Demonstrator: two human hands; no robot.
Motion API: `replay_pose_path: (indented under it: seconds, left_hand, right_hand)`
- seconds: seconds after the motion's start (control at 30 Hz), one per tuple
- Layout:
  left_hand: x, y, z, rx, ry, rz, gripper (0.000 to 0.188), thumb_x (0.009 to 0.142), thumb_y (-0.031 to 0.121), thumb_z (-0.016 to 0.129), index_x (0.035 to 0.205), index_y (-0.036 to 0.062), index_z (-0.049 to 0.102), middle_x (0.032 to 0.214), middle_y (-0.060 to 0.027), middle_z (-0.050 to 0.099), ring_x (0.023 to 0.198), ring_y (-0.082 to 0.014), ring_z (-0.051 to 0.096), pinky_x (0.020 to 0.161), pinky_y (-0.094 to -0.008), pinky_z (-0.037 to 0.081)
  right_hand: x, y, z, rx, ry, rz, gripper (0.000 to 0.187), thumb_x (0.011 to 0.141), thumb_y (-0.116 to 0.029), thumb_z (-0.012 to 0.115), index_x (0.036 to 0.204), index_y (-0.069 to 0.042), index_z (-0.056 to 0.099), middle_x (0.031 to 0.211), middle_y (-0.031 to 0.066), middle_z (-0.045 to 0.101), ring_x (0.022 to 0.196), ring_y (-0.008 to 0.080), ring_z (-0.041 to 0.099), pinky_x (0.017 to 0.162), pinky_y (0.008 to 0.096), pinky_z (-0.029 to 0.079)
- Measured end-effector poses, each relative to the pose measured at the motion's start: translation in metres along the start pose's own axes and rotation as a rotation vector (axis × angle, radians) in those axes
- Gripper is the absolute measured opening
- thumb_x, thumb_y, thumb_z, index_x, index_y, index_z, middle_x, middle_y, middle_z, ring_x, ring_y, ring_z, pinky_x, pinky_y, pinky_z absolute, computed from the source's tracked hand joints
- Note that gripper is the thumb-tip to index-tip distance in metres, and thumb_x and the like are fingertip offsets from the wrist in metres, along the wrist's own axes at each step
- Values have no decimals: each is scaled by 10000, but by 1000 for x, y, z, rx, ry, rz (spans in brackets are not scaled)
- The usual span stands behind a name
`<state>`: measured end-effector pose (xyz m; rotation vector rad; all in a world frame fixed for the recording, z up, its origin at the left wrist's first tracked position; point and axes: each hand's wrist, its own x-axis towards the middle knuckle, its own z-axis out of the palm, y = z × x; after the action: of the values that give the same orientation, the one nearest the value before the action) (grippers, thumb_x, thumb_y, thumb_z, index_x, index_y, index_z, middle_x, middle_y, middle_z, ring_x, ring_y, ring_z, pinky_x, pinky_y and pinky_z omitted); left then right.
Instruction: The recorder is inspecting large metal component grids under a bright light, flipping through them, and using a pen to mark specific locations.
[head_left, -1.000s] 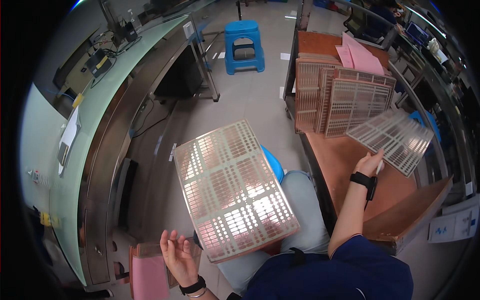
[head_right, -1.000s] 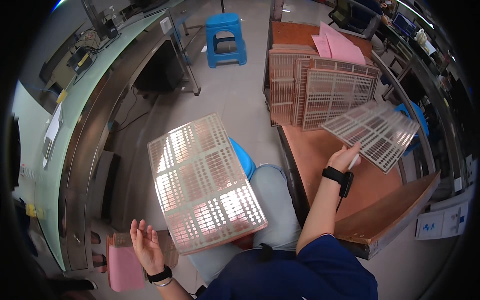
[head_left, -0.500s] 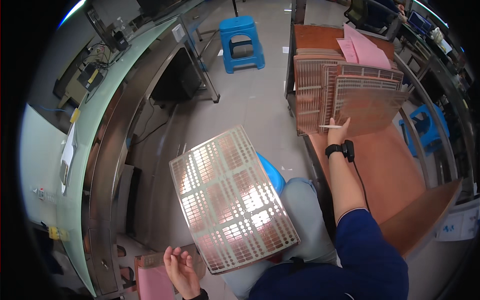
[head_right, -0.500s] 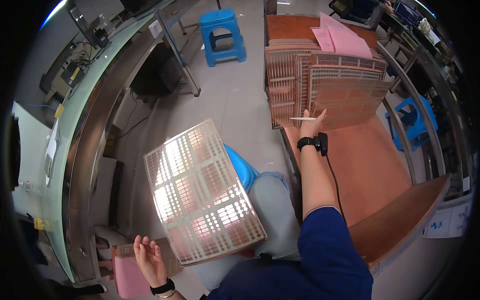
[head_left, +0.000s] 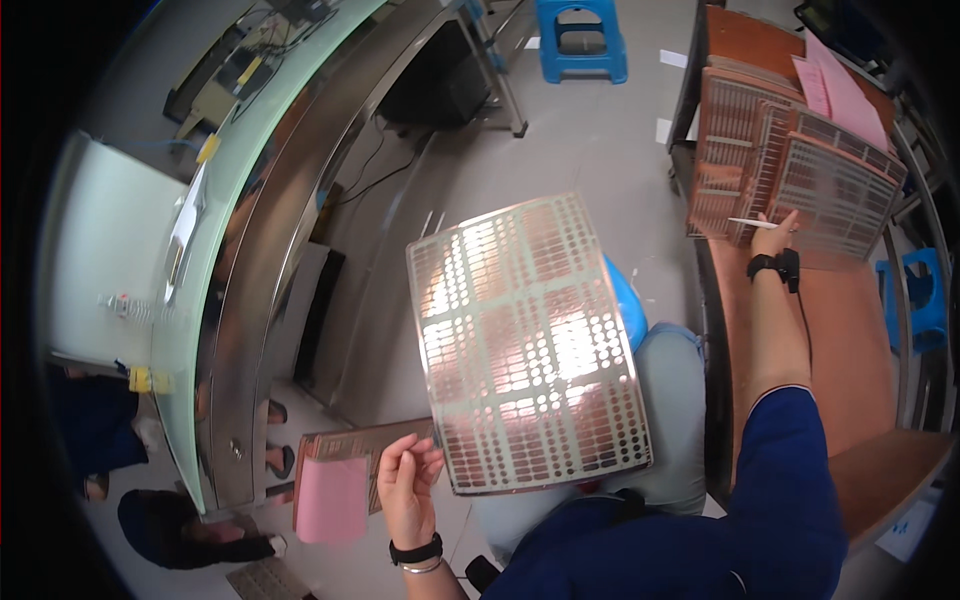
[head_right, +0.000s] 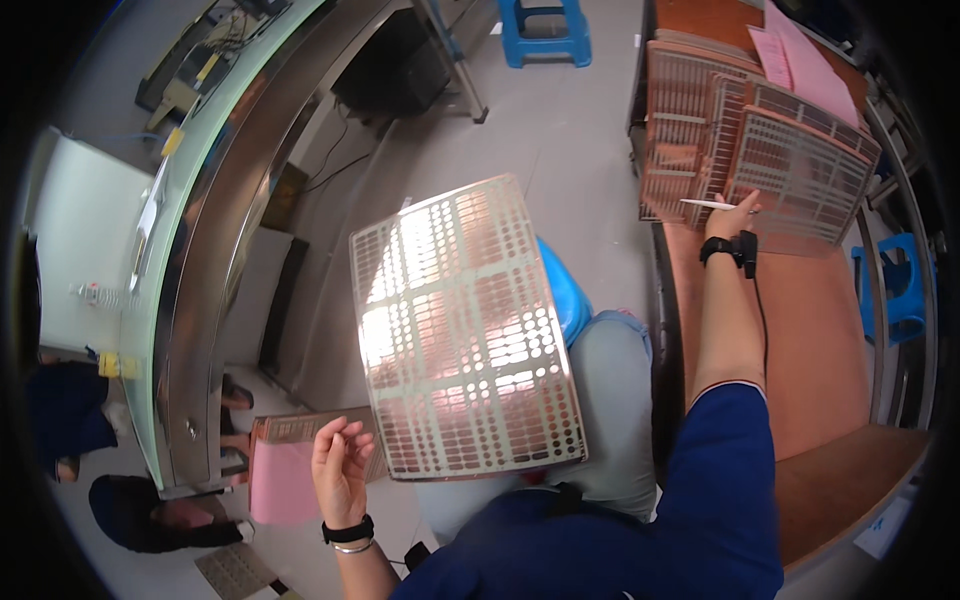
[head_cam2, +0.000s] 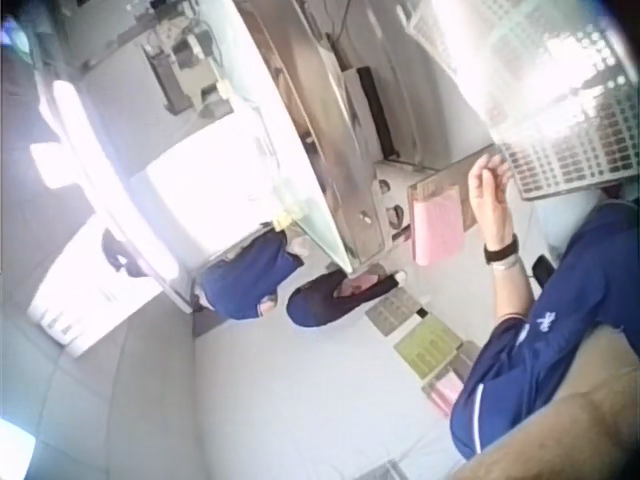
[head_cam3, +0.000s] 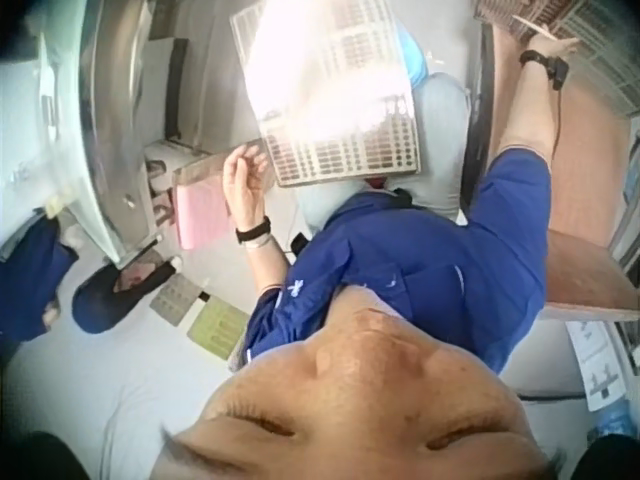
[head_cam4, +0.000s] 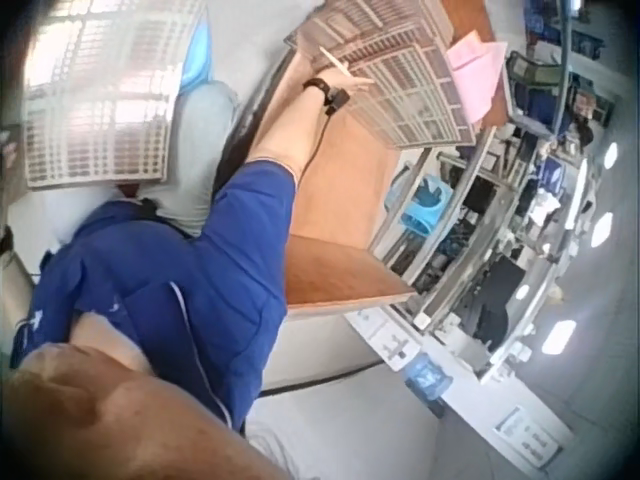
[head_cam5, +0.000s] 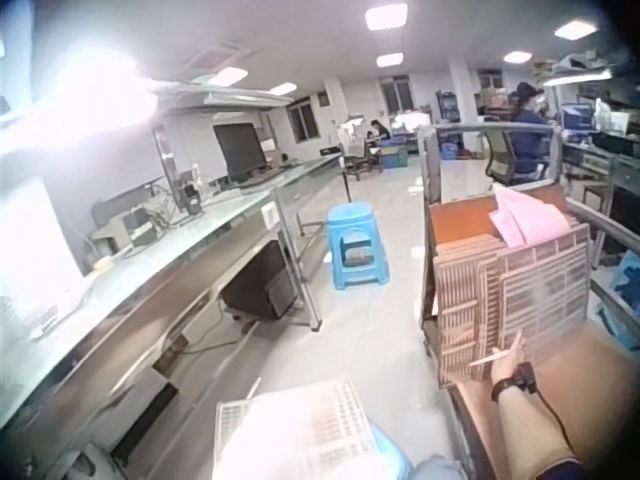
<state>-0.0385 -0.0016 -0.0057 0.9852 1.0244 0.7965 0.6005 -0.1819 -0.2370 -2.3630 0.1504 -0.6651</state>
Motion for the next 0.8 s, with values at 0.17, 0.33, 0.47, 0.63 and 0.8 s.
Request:
replay_pose_path:
  seconds: [0.17,0.33,0.47,0.63,0.8]
  left_hand:
    - [-12,3,-24,37,59,8,212,975,99,445,1137,0,539,1049,-140,628,892,-178,632,805,-292,537]
    - [-26,-15,-67,75,142,7,230,971,125,469,1160,15,541,1058,-119,625,894,-171,623,811,-288,516]
    - [-5,-38,-61,105,83,-38,223,974,135,479,1143,19,565,1066,-100,624,913,-137,602,836,-270,486]
    - [24,-60,-52,184,-10,-15,227,968,134,485,1130,-3,566,983,-64,618,831,-105,580,749,-243,483]
    - [39,-68,-51,392,-32,6,206,954,138,511,1059,-15,599,836,-24,605,682,-79,558,616,-220,461]
  right_hand:
    - [15,15,-3,200,-83,20,546,713,-113,778,1152,-48,460,1083,213,543,994,383,544,883,433,443]
    - [23,22,-21,-93,-221,178,679,803,-264,728,1336,4,405,1185,227,556,1019,300,570,889,362,449]
    - [-2,18,-67,337,-311,-156,589,905,-312,615,1360,-1,406,1243,179,547,1119,260,559,884,322,457]
    - [-133,-92,-165,896,-739,-94,404,970,-225,514,1313,-20,461,1203,98,558,1126,174,546,908,287,441]
    - [-236,-154,-224,562,-779,-576,389,955,-117,491,1324,-6,439,1257,185,538,1130,222,543,939,302,425]
